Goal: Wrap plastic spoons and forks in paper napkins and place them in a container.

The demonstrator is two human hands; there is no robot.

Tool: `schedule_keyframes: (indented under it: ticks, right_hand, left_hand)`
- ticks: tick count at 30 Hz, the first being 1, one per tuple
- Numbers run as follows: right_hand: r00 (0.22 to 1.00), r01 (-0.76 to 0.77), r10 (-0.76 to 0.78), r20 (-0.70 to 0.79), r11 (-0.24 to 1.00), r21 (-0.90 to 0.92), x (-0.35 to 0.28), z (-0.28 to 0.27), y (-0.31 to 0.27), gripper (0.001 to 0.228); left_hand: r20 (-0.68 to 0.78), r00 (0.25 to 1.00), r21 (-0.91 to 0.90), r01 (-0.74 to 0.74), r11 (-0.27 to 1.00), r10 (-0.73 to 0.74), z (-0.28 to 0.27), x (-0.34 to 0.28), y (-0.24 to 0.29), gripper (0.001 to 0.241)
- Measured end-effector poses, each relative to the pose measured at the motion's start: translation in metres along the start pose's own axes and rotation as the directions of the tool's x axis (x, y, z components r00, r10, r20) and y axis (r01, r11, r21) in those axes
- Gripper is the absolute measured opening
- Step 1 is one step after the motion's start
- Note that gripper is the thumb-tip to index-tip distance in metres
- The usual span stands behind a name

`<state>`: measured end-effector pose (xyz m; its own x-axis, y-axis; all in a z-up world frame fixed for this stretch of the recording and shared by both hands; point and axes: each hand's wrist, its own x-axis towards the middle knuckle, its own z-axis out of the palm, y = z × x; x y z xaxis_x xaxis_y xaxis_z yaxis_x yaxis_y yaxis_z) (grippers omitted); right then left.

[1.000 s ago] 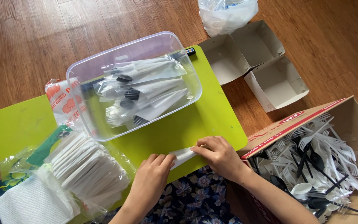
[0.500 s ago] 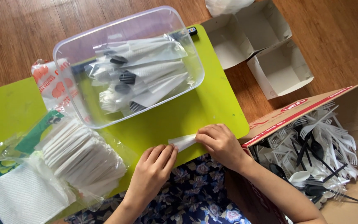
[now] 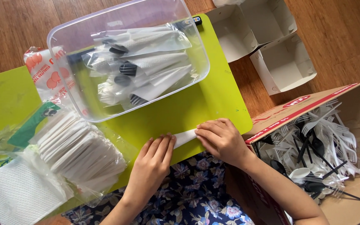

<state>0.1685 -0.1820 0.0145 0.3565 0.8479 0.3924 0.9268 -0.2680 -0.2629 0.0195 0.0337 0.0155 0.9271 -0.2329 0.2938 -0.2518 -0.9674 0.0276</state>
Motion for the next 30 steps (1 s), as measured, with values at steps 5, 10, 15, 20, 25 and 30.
schedule_keyframes:
  ticks: [5,10,15,20,25,30]
  right_hand:
    - [1.000,-0.001,0.001,0.021,1.000,-0.007,-0.002,0.001,0.001,0.025]
    - [0.997,0.079,-0.076,0.031,0.988,-0.134,-0.008,0.006,0.002,0.020]
    - [0.991,0.132,-0.120,0.063,0.959,-0.251,-0.009,0.004,-0.004,0.020]
    - [0.999,-0.017,0.022,-0.041,0.994,0.106,-0.019,0.001,-0.001,0.015]
    - [0.997,-0.053,0.074,-0.027,0.882,0.469,-0.018,-0.007,-0.014,0.018]
    - [0.899,-0.412,0.328,0.289,0.414,0.811,-0.029,-0.007,-0.015,0.015]
  left_hand:
    - [0.012,1.000,0.051,0.023,0.998,-0.024,0.006,-0.006,0.000,0.048]
    - [-0.341,0.937,0.024,-0.071,0.997,0.075,0.003,-0.014,0.015,0.030]
    - [-0.156,0.853,-0.867,0.122,0.483,-0.497,0.016,-0.013,0.091,0.020]
    - [0.526,0.658,-0.732,0.028,-0.680,-0.539,0.052,-0.006,0.128,0.061]
    - [0.200,0.716,-0.847,-0.217,-0.486,-0.669,0.036,0.035,0.104,0.078]
    - [0.150,0.713,-0.913,-0.165,-0.372,-0.685,0.044,0.050,0.088,0.062]
